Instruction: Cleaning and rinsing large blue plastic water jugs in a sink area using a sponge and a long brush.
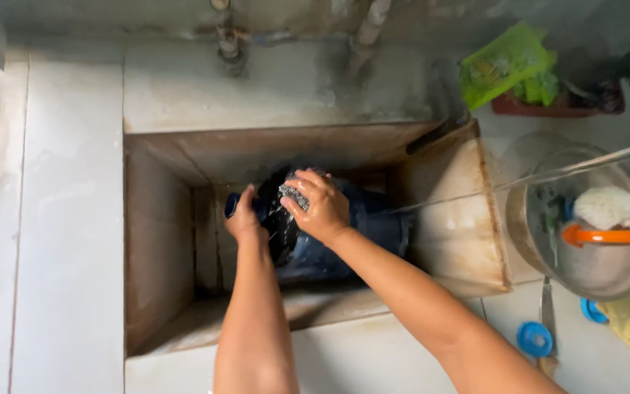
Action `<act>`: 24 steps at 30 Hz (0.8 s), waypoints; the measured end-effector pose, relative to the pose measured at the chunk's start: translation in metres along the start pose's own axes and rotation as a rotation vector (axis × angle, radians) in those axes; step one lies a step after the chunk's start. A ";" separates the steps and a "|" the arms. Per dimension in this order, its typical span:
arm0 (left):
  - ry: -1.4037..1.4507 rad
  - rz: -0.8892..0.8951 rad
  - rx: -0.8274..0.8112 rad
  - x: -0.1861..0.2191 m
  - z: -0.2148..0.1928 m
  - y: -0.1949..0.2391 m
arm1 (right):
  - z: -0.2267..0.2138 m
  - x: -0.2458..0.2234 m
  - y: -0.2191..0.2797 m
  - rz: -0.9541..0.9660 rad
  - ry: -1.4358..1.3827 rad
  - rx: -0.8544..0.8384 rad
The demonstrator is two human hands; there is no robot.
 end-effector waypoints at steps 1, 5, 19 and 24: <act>0.006 0.011 0.001 0.015 -0.008 -0.003 | 0.004 0.025 -0.001 -0.011 -0.005 0.005; 0.130 -0.210 -0.276 0.035 -0.016 0.000 | 0.079 0.241 0.109 0.713 0.015 -0.364; 0.233 -0.209 -0.328 0.025 -0.066 -0.063 | 0.116 0.193 0.045 0.600 -0.044 -0.517; -0.021 -0.079 0.389 0.055 -0.117 -0.035 | 0.023 -0.013 0.084 -0.303 0.089 -0.410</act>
Point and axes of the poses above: each hand's wrist, its own y-axis away from the middle knuckle, its own z-axis out of the palm, x = y × z, the point moved 10 cm from there along -y, towards the middle knuckle, and after that the axes turned 11 degrees about -x, right-handed, at the moved point
